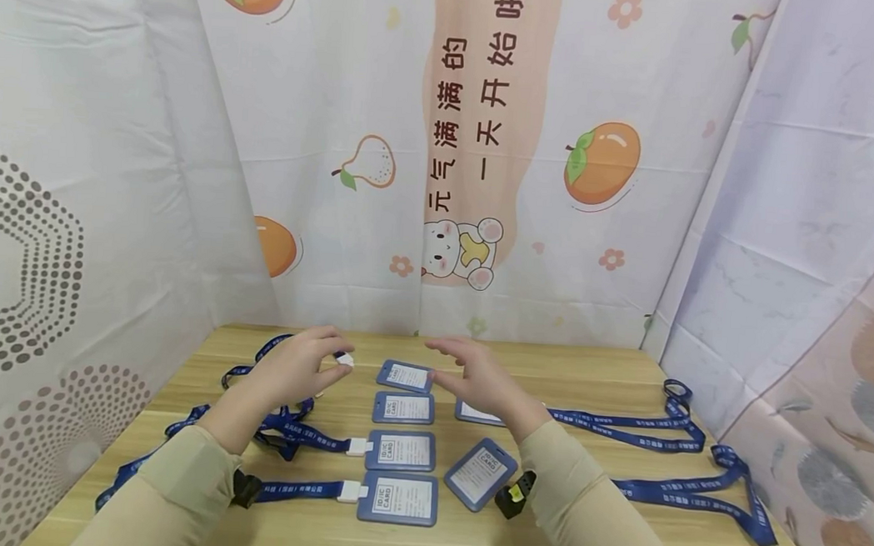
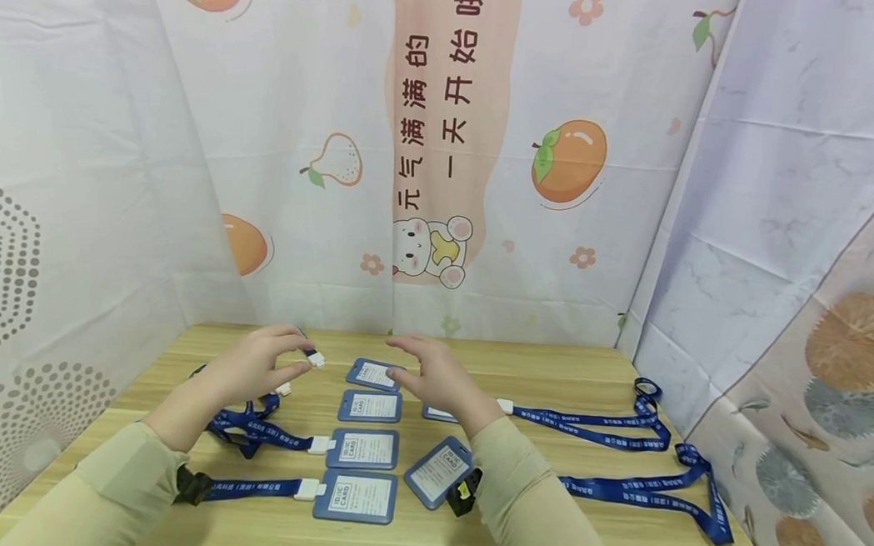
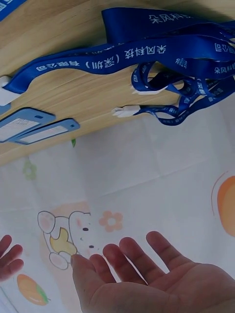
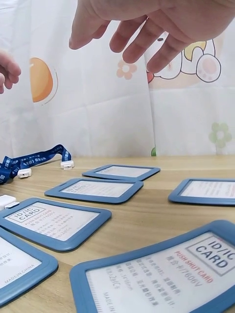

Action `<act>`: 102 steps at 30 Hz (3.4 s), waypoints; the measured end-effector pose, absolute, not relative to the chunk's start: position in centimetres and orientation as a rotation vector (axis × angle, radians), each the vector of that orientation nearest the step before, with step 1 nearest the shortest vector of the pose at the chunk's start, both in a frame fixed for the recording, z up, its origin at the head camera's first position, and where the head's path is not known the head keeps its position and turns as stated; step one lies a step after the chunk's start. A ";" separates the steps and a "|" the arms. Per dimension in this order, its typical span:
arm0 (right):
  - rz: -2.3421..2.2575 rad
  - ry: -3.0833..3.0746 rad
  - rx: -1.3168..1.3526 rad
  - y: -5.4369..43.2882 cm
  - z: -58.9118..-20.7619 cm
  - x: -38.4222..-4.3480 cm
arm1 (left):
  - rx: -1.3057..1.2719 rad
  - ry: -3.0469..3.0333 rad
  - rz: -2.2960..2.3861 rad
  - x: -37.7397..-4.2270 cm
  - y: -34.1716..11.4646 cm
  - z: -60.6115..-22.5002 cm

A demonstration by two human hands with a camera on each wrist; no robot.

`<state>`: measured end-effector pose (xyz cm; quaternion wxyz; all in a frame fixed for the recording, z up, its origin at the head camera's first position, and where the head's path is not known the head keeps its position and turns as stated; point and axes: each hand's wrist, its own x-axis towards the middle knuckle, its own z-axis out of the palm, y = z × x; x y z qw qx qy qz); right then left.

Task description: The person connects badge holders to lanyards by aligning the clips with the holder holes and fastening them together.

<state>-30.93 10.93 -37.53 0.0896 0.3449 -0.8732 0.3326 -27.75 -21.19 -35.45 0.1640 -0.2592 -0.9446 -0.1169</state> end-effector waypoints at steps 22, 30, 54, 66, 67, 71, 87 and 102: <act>1.038 -2.668 0.892 9.0 -39.5 -33.2 | -0.650 -2.731 -0.298 -30.8 -22.9 -36.8; 1.059 -2.717 0.886 8.2 -40.5 -33.6 | -0.557 -2.842 -0.293 -31.8 -23.6 -38.0; 0.897 -2.931 0.896 4.9 -42.9 -33.0 | -0.392 -3.246 -0.333 -33.2 -24.3 -41.6; 0.910 -2.958 0.907 3.6 -43.7 -32.8 | -0.328 -3.274 -0.417 -32.9 -24.7 -42.0; 0.916 -2.961 0.904 3.5 -43.7 -32.8 | -0.324 -3.276 -0.427 -32.8 -24.7 -42.0; 0.932 -2.965 0.911 3.2 -43.9 -32.7 | -0.345 -3.285 -0.440 -32.7 -24.8 -42.1; 0.902 -2.962 0.975 2.0 -44.3 -32.4 | -0.360 -3.312 -0.453 -32.4 -24.8 -41.9; 0.883 -2.958 0.987 2.3 -43.9 -32.4 | -0.406 -3.298 -0.418 -32.8 -24.2 -42.1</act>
